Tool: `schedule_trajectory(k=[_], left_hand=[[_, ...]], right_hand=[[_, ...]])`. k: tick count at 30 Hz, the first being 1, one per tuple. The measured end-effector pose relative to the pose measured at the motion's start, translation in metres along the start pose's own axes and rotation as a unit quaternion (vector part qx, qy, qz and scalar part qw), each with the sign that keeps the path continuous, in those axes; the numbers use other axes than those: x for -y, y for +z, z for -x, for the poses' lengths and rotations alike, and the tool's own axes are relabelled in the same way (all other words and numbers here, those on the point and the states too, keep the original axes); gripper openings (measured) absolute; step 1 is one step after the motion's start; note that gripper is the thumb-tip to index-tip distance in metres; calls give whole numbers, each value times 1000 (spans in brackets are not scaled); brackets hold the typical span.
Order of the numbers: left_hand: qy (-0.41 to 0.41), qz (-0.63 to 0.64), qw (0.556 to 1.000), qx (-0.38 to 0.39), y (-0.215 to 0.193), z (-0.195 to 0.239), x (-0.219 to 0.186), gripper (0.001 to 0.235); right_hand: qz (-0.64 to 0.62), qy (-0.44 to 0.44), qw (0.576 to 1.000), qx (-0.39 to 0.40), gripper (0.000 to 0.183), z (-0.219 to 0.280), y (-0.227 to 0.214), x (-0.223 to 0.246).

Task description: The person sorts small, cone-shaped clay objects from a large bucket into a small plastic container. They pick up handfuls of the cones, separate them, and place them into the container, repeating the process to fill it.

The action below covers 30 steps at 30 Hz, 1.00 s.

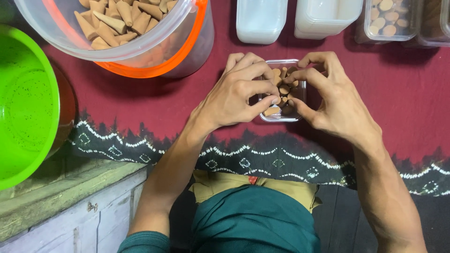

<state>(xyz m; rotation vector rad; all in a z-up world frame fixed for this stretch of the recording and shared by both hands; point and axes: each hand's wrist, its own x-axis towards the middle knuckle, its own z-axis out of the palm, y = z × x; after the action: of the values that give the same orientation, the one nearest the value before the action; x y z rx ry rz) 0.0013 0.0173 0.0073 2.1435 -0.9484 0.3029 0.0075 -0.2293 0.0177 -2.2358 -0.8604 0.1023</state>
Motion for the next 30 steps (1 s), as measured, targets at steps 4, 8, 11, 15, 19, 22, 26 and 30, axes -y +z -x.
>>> schedule_trajectory(k=[4,8,11,15,19,22,26,30], left_hand=[[7,-5,1000,-9,-1,-1,1,9],[-3,0,1000,-15,-4,-3,-1,9],[0,1,999,-33,-9,-5,-4,5],[-11,-14,998,-64,-10,-6,-2,5],[-43,-33,996,-75,-12,-5,-3,14],[-65,-36,994,-82,-12,-5,-2,14],[-71,-37,993,-88,-11,-5,0,13],[-73,-33,993,-91,-10,-3,2,15]], right_hand=[[2,0,1000,1,37,-1,0,0],[6,-2,1000,0,37,-1,1,-1],[28,-21,999,-17,35,1,2,-3],[67,-61,995,-44,25,-1,1,0],[75,-124,989,-12,35,-1,7,7],[89,-119,989,25,43,-3,15,12],[95,-112,988,49,43,-4,21,12],[95,-101,989,55,43,-5,19,13]])
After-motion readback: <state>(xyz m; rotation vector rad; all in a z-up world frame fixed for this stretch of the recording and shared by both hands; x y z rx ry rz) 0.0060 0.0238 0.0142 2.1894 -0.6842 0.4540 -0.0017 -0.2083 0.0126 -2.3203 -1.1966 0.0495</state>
